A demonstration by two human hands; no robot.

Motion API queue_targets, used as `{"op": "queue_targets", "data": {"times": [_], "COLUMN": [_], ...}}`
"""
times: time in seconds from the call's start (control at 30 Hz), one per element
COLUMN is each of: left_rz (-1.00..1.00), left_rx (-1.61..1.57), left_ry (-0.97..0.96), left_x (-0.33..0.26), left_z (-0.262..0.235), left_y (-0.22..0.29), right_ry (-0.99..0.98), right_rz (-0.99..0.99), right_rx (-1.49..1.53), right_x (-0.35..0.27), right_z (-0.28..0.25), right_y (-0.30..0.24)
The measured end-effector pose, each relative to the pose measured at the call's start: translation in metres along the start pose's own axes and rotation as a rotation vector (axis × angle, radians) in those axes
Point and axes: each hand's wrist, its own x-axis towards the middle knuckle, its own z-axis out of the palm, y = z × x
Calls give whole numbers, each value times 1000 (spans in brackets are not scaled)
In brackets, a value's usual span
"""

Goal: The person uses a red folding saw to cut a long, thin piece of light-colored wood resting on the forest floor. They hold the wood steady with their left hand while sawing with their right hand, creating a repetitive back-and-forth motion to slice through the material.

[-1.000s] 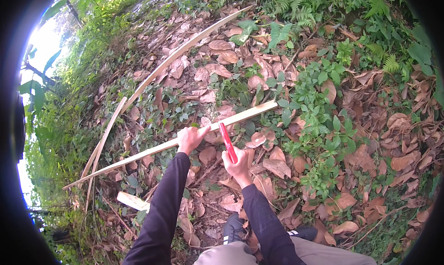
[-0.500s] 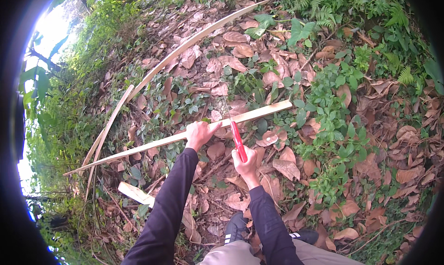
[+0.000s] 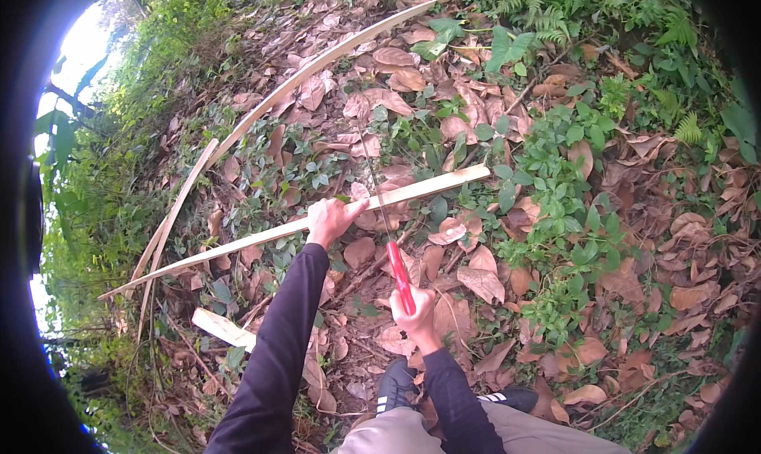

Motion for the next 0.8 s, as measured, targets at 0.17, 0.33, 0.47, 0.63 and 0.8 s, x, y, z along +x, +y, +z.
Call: {"op": "queue_targets", "data": {"times": [0.17, 0.33, 0.47, 0.63, 0.8], "left_rz": [24, 43, 60, 66, 54], "left_rx": [28, 45, 57, 37, 24], "left_ry": [21, 7, 39, 35, 54], "left_x": [-3, -6, -15, -18, -16], "left_z": [3, -2, 1, 1, 4], "left_y": [1, 7, 1, 11, 5], "right_ry": [30, 62, -1, 37, 45], "right_rz": [48, 13, 146, 62, 102], "right_rx": [-63, -58, 72, 143, 208], "right_x": [-83, -68, -17, 49, 62], "right_z": [-26, -27, -18, 8, 21], "right_y": [-20, -42, -38, 9, 26]}}
